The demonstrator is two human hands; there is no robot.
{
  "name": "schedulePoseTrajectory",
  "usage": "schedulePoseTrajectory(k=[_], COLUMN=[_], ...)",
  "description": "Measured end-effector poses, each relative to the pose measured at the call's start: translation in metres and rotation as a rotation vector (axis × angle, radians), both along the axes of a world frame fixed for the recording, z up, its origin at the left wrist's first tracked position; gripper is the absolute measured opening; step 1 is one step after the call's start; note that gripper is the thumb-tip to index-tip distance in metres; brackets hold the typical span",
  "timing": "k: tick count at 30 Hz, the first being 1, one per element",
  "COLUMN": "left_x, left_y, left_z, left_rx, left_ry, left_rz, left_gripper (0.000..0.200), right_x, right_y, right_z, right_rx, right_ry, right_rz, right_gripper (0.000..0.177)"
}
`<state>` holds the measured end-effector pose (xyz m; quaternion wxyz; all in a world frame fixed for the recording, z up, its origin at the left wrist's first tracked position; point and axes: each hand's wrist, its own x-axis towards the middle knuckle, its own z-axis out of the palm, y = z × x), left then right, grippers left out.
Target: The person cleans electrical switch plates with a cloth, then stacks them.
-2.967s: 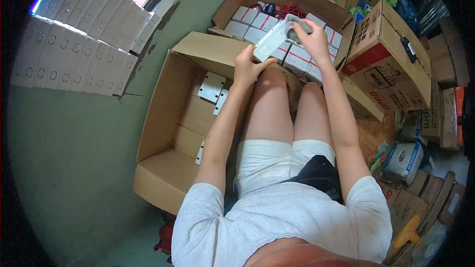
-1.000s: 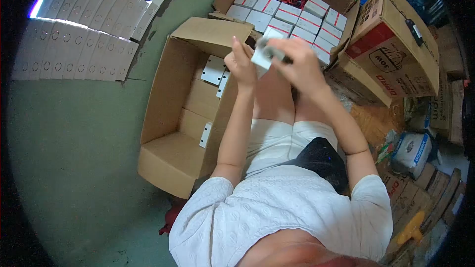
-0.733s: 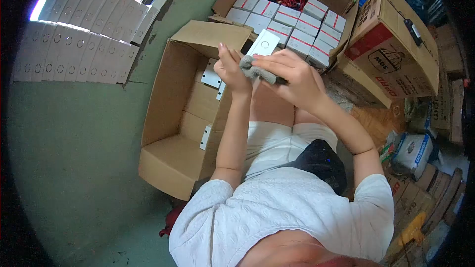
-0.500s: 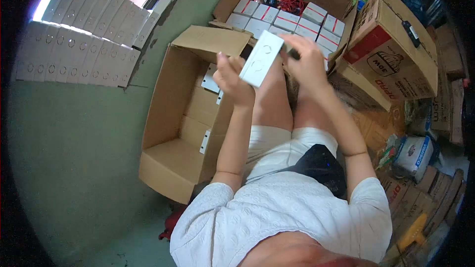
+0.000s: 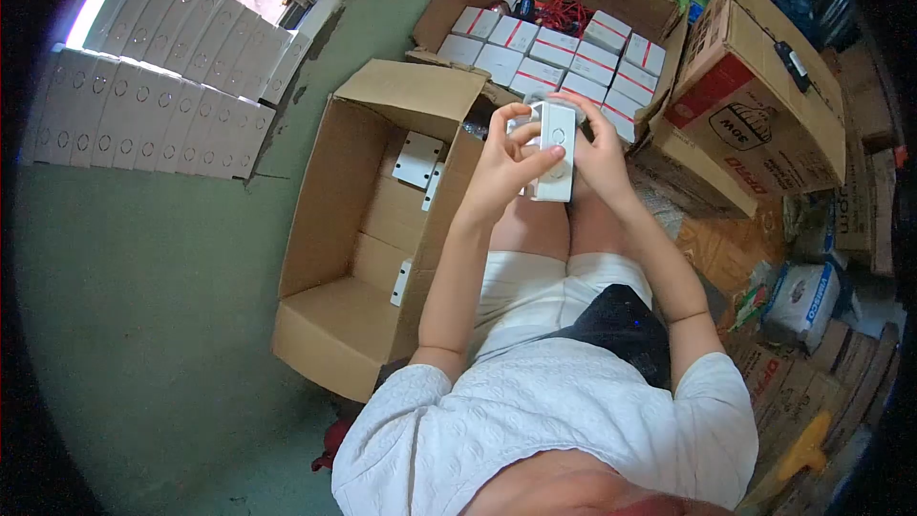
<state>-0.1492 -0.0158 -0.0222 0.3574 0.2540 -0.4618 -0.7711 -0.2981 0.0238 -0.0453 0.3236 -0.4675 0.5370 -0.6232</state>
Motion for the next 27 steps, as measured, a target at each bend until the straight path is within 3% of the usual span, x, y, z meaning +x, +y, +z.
schedulePoseTrajectory(k=[3,5,7,8,9,11,12,17,21,25,27], left_x=[0.010,0.013,0.014,0.009,0.002,-0.010,-0.013,-0.003,-0.006,-0.001,0.010], left_y=[-0.005,-0.009,-0.019,-0.016,-0.015,-0.017,-0.021,-0.012,-0.008,-0.002,-0.006], left_z=[-0.005,-0.014,-0.023,-0.027,-0.032,-0.047,-0.046,-0.035,-0.029,-0.016,-0.012], left_rx=[0.001,-0.010,0.001,-0.055,-0.058,-0.170,-0.189,-0.060,-0.177,-0.061,-0.217], left_ry=[-0.126,-0.123,-0.247,-0.327,-0.325,-0.275,-0.201,-0.018,-0.096,-0.038,-0.061], left_rz=[-0.015,-0.012,0.058,0.223,0.224,0.657,0.749,0.819,0.878,0.872,0.920], left_gripper=[0.057,0.053,0.044,0.038,0.038,0.030,0.027,0.028,0.038,0.040,0.041], right_x=[0.001,0.002,0.010,0.017,0.024,0.035,0.036,0.030,0.072,0.042,0.018], right_y=[0.007,0.012,0.018,0.021,0.022,0.022,0.021,0.009,0.037,0.031,0.025], right_z=[-0.007,-0.001,0.006,0.008,0.009,-0.004,-0.004,-0.010,0.014,0.009,0.008], right_rx=[0.021,-0.077,-0.075,-0.035,0.005,-0.049,-0.043,-0.020,-0.110,-0.180,-0.085], right_ry=[0.139,0.361,0.371,0.386,0.402,0.400,0.440,0.514,0.537,0.604,0.803], right_rz=[-0.064,-0.149,-0.131,-0.080,-0.030,-0.031,-0.020,-0.162,0.024,0.000,-0.152], right_gripper=[0.036,0.037,0.037,0.038,0.039,0.040,0.040,0.039,0.043,0.047,0.047])
